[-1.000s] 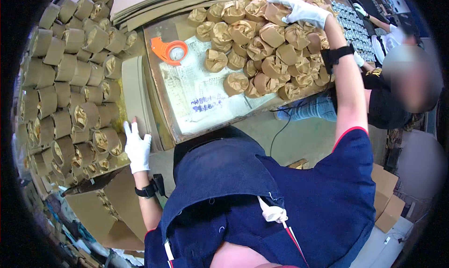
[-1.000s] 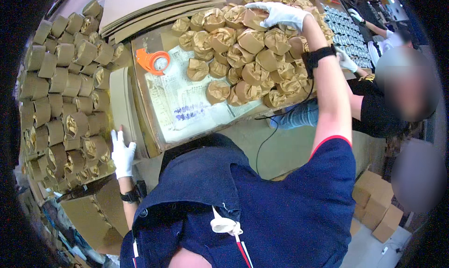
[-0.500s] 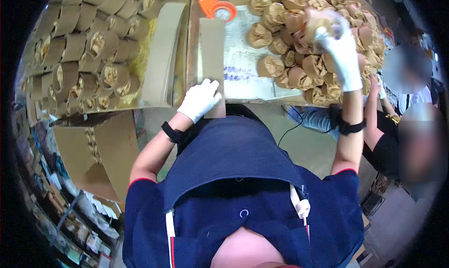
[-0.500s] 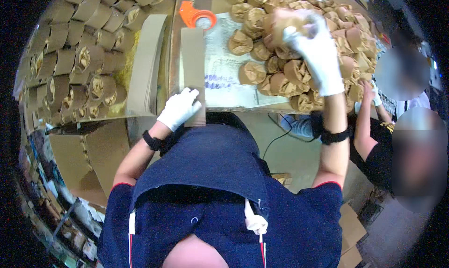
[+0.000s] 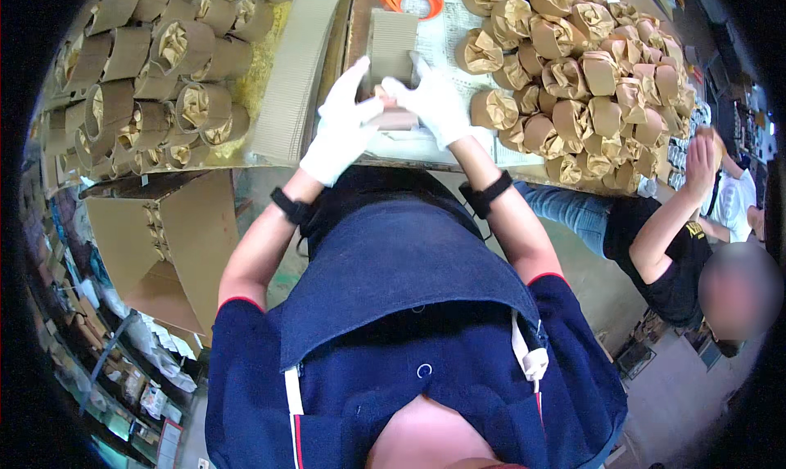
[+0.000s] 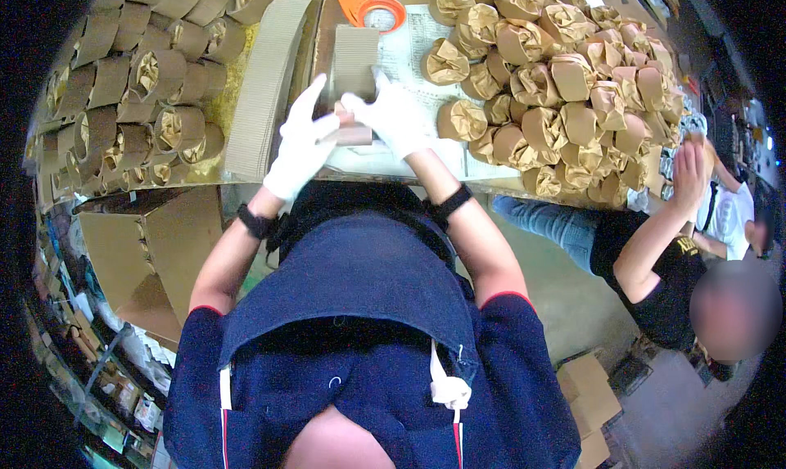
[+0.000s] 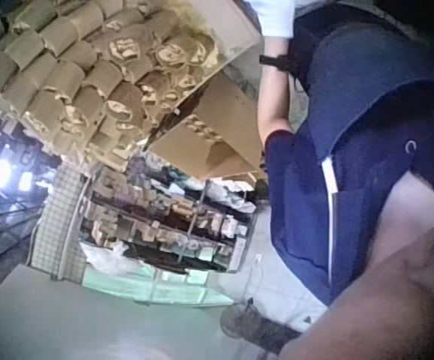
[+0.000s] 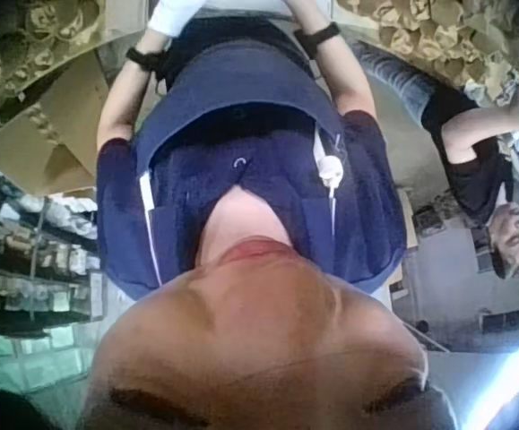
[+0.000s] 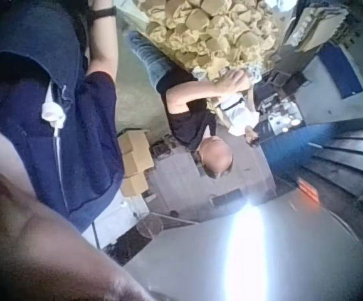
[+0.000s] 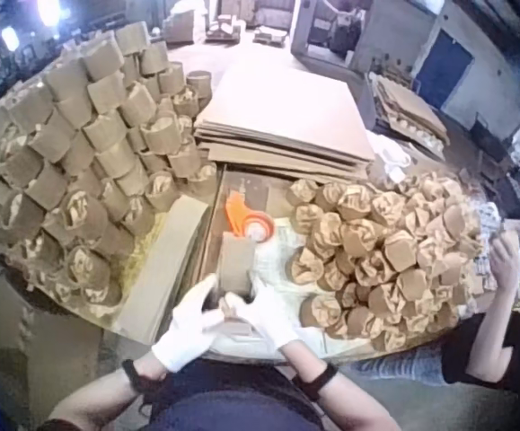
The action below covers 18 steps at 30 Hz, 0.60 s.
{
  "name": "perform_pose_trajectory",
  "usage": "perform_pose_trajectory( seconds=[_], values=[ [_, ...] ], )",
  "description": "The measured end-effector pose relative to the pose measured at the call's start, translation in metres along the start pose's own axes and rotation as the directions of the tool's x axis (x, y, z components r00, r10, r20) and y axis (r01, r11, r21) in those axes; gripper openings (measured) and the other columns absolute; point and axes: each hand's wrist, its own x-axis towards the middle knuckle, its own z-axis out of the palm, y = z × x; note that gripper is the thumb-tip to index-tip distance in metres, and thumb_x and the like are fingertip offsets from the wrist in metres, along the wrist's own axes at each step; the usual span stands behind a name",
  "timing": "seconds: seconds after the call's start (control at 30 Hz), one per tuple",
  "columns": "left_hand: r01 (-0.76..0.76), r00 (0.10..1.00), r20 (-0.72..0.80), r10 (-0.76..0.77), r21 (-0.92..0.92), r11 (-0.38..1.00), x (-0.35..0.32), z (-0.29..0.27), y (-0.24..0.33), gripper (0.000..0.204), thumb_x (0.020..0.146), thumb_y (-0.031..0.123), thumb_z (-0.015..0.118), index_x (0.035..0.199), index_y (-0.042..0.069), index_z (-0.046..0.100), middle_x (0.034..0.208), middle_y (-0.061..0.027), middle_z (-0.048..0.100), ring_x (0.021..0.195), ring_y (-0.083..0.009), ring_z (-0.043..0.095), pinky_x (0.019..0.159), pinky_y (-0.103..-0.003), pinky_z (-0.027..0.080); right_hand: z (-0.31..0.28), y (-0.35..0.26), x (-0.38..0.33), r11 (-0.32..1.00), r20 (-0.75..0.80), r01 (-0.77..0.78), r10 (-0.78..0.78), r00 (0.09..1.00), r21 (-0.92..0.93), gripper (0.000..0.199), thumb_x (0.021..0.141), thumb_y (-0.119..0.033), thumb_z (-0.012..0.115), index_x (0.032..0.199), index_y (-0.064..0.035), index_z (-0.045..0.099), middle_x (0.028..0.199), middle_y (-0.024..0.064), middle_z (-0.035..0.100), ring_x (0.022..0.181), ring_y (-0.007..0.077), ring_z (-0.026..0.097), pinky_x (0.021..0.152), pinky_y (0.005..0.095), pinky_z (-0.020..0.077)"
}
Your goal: Packing paper-wrapped items into piles and organizing them on a table using tape.
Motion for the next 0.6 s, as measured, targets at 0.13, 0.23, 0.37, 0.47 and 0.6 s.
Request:
perform_pose_trajectory(
  seconds=[0.13,0.23,0.37,0.47,0.6],
  values=[
    [0.356,0.934,0.080,-0.348,-0.266,0.896,0.032,0.048,-0.022,0.045,0.095,0.021,0.062,0.139,0.011,0.056,0.158,-0.0196,0.034,0.130,-0.0336,0.054,0.108,-0.040,0.044,0.041,0.033,0.034,0.078,0.225,-0.254,0.268,0.937,0.964,0.064,0.098,-0.055,0.048,0.125,0.0009,0.063,0.112,0.0269,0.068,0.103,0.0382,0.067,0.091,0.0420,0.0509],
    [0.483,0.858,0.045,-0.511,-0.403,0.777,0.024,0.058,-0.012,0.055,0.096,0.023,0.062,0.145,0.003,0.046,0.149,-0.0189,0.047,0.129,-0.0302,0.054,0.108,-0.039,0.044,0.006,-0.002,0.007,0.999,-0.006,-0.010,0.010,1.000,0.046,0.054,0.101,-0.051,0.044,0.112,-0.0048,0.070,0.112,0.0233,0.069,0.099,0.0376,0.066,0.089,0.0438,0.0508],
    [0.398,0.853,0.096,-0.514,-0.756,0.519,0.033,0.040,-0.018,0.062,0.095,0.025,0.066,0.146,-0.002,0.042,0.130,-0.0180,0.063,0.122,-0.0251,0.059,0.106,-0.036,0.044,0.005,-0.009,0.006,0.914,-0.185,0.150,-0.085,0.979,0.376,0.046,0.100,-0.046,0.047,0.104,-0.0057,0.069,0.104,0.0205,0.070,0.095,0.0364,0.066,0.087,0.0460,0.0503],
    [0.535,0.844,0.250,-0.474,-0.450,0.715,0.041,0.015,-0.011,0.046,0.091,0.025,0.070,0.130,0.001,0.062,0.116,-0.0178,0.071,0.107,-0.0251,0.068,0.096,-0.035,0.051,-0.004,0.002,0.017,0.930,-0.212,0.365,-0.366,0.906,-0.045,0.043,0.100,-0.043,0.050,0.100,-0.0049,0.069,0.099,0.0206,0.070,0.095,0.0349,0.067,0.086,0.0448,0.0510],
    [0.311,0.944,-0.065,-0.322,-0.139,0.940,0.038,0.037,-0.004,0.029,0.088,0.024,0.071,0.112,0.009,0.075,0.097,-0.0165,0.073,0.088,-0.0320,0.071,0.081,-0.038,0.056,-0.011,-0.002,0.011,0.995,-0.140,-0.074,0.083,0.987,0.065,0.041,0.099,-0.042,0.055,0.096,-0.0028,0.068,0.096,0.0207,0.069,0.091,0.0328,0.066,0.082,0.0425,0.0511]
  ],
)
